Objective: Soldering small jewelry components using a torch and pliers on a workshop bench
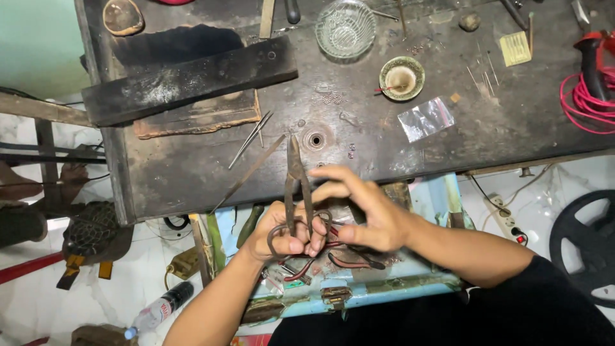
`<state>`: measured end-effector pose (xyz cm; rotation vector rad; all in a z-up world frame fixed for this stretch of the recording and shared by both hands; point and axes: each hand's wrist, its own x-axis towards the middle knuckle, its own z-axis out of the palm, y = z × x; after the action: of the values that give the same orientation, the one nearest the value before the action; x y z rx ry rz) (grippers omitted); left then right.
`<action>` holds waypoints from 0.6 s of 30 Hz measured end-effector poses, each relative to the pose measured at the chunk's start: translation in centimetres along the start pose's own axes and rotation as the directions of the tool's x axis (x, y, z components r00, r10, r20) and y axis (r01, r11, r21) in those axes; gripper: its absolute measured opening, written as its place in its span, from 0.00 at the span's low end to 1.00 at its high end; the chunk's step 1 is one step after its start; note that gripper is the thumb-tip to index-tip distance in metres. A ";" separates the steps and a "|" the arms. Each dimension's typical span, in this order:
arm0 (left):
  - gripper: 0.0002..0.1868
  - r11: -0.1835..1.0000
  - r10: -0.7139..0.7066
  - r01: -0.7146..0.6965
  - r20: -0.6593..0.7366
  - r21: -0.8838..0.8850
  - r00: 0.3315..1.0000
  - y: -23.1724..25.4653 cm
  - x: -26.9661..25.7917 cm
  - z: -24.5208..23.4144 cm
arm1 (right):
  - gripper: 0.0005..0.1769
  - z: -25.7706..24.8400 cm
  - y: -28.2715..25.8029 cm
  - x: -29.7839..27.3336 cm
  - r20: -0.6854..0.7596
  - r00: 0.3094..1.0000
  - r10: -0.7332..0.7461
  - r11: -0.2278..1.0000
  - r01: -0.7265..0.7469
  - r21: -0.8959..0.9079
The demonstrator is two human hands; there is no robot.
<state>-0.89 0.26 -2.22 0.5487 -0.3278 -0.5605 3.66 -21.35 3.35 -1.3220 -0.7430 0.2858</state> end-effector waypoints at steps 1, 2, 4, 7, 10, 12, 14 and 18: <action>0.25 1.000 0.004 -0.004 -0.011 -0.018 1.000 0.0 0.0 -0.2 | 0.51 0.0 0.0 0.1 -0.012 1.000 -0.017 1.000 0.017 -0.015; 0.25 1.000 0.003 -0.004 -0.009 -0.017 1.000 0.1 -0.1 -0.1 | 0.51 0.2 -0.2 0.1 -0.012 1.000 -0.019 1.000 0.018 -0.016; 0.24 1.000 0.017 -0.017 0.001 0.024 1.000 0.4 0.1 -0.2 | 0.53 0.2 -0.5 0.5 0.030 0.999 -0.034 0.999 0.035 -0.023; 0.22 0.995 -0.033 0.029 0.035 0.091 0.999 0.7 0.3 0.2 | 0.53 -0.3 -0.1 0.4 -0.013 0.999 -0.040 0.999 0.040 -0.023; 0.24 0.992 -0.089 0.086 0.031 0.097 0.996 0.3 0.0 0.4 | 0.53 -0.8 1.0 -0.4 -0.082 0.996 -0.031 0.999 0.030 -0.012; 0.24 0.994 -0.053 0.054 -0.010 0.096 0.999 -0.1 -0.2 -0.2 | 0.53 -1.2 1.3 -0.8 -0.111 0.994 -0.022 1.000 0.022 -0.007; 0.25 0.995 -0.013 0.018 -0.056 0.098 0.998 -0.2 -0.5 -0.7 | 0.54 -1.7 0.8 -0.7 -0.134 0.991 -0.013 1.000 0.014 0.002; 0.24 0.943 0.165 -0.083 -0.237 0.322 0.957 0.9 -0.5 -1.4 | 0.22 -4.2 0.3 -0.3 -0.554 0.808 -0.199 0.938 -0.007 -0.348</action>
<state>-0.33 1.79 -2.96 0.8899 -0.1972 -0.3075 6.13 -24.65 2.68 -1.5776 -0.3319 -0.3481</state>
